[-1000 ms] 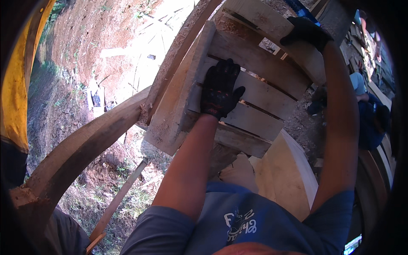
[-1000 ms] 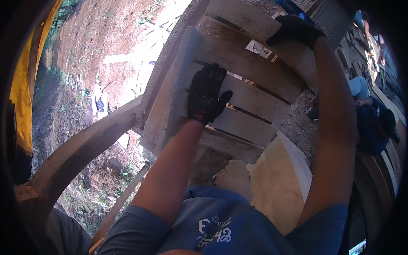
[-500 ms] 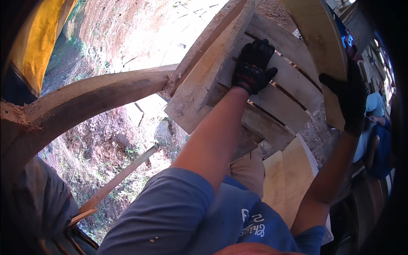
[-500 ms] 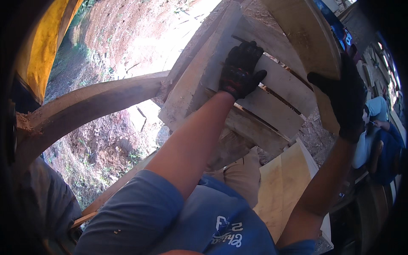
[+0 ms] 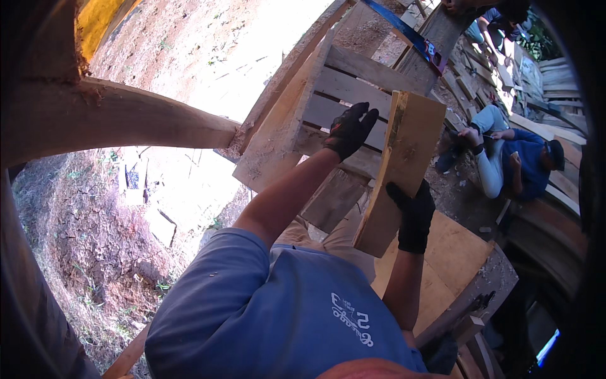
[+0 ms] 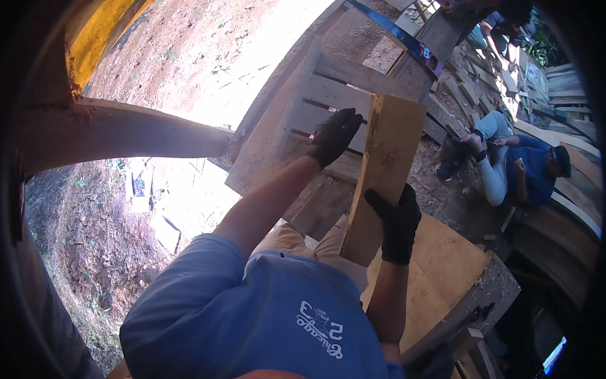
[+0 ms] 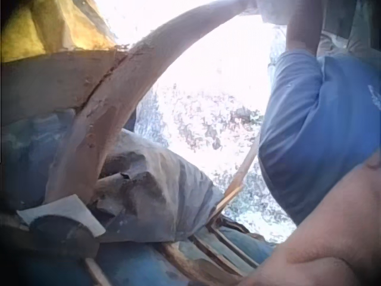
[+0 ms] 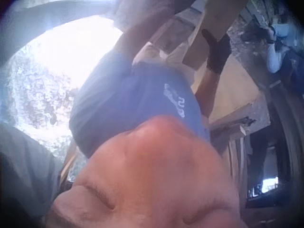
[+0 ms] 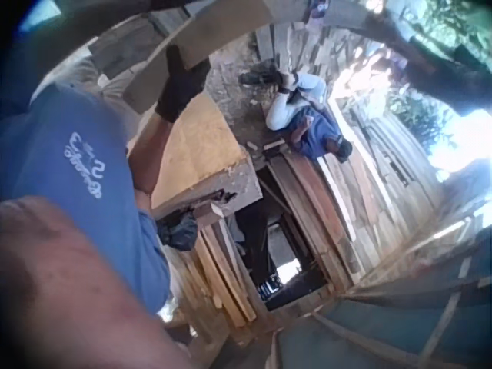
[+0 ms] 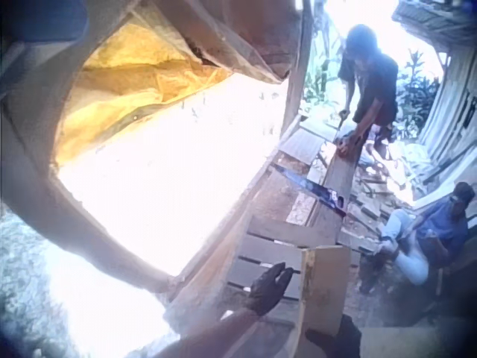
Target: The person hammers nails into wooden slats to assemble a crate while another person holds the components in place.
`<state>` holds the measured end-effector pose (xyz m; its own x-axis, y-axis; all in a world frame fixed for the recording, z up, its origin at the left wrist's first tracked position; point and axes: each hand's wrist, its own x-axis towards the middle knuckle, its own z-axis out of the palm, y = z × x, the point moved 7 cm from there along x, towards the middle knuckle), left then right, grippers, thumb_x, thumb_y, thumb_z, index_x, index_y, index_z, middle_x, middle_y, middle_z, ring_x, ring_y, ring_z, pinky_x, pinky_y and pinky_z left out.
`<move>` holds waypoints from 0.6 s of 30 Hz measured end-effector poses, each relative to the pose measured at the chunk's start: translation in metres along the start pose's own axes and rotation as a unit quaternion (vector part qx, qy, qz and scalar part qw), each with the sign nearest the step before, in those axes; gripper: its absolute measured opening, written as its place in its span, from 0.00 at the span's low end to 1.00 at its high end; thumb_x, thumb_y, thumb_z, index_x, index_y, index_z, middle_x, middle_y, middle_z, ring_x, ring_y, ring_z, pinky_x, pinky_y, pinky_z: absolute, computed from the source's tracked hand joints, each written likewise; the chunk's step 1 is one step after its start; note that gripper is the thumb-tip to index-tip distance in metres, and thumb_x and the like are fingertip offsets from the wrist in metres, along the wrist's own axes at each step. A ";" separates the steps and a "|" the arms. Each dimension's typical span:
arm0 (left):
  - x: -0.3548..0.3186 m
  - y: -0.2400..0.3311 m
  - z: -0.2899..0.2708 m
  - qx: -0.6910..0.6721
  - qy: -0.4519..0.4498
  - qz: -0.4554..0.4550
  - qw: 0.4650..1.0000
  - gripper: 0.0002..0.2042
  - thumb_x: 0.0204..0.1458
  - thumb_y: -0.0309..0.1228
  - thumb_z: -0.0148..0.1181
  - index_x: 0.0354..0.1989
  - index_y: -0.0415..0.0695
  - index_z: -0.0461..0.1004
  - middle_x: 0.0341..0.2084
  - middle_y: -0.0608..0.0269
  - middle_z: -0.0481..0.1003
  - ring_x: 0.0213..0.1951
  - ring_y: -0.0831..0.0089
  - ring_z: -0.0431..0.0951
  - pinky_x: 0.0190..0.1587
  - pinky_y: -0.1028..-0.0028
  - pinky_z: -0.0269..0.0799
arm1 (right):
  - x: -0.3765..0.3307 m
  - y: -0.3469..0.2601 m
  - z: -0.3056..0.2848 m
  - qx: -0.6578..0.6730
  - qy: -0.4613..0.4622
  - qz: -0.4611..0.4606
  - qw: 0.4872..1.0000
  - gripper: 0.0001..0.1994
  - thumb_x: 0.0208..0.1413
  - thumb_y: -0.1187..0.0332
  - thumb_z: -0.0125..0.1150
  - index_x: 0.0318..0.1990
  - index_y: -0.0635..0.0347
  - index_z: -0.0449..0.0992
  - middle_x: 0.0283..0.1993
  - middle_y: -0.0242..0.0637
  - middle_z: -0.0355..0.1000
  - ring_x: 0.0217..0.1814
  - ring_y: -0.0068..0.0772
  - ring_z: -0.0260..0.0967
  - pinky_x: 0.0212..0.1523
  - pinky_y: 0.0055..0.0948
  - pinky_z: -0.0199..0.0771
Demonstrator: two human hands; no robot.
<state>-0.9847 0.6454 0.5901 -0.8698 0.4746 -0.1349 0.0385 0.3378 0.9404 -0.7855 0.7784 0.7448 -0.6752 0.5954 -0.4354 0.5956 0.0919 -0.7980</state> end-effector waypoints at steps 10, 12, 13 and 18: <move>-0.268 0.062 -0.190 0.018 0.020 -0.174 0.984 0.41 0.51 0.53 0.74 0.68 0.40 0.69 0.56 0.46 0.79 0.56 0.60 0.82 0.58 0.61 0.78 | -0.081 -0.041 0.209 0.250 -0.177 -0.022 0.952 0.27 0.58 0.55 0.74 0.56 0.68 0.78 0.50 0.40 0.81 0.51 0.32 0.79 0.52 0.33 0.78; -0.284 0.040 -0.225 -0.017 0.046 -0.189 0.981 0.43 0.47 0.54 0.77 0.65 0.38 0.71 0.53 0.46 0.81 0.52 0.61 0.84 0.55 0.63 0.80 | -0.102 -0.062 0.239 0.145 -0.253 -0.103 0.951 0.23 0.61 0.57 0.71 0.57 0.63 0.79 0.49 0.40 0.80 0.51 0.34 0.79 0.51 0.35 0.79; -0.288 0.029 -0.242 -0.045 0.044 -0.200 0.978 0.42 0.47 0.53 0.77 0.64 0.37 0.71 0.52 0.46 0.81 0.51 0.62 0.85 0.54 0.63 0.81 | -0.109 -0.069 0.251 0.093 -0.284 -0.142 0.944 0.21 0.62 0.57 0.70 0.57 0.60 0.80 0.49 0.40 0.80 0.50 0.35 0.79 0.50 0.36 0.80; -0.269 -0.047 -0.267 -0.115 0.053 -0.239 0.963 0.35 0.50 0.50 0.77 0.59 0.35 0.76 0.44 0.52 0.84 0.41 0.66 0.87 0.46 0.66 0.84 | -0.126 -0.029 0.252 -0.418 -0.280 -0.520 0.691 0.17 0.68 0.69 0.56 0.62 0.50 0.78 0.65 0.43 0.74 0.67 0.47 0.72 0.67 0.41 0.73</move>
<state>-0.8841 0.2852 0.6658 -0.8071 0.2205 -0.5477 -0.4776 0.3015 0.8252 -0.8276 0.4996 0.7181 -0.8500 -0.5194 -0.0881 -0.4521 0.8050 -0.3842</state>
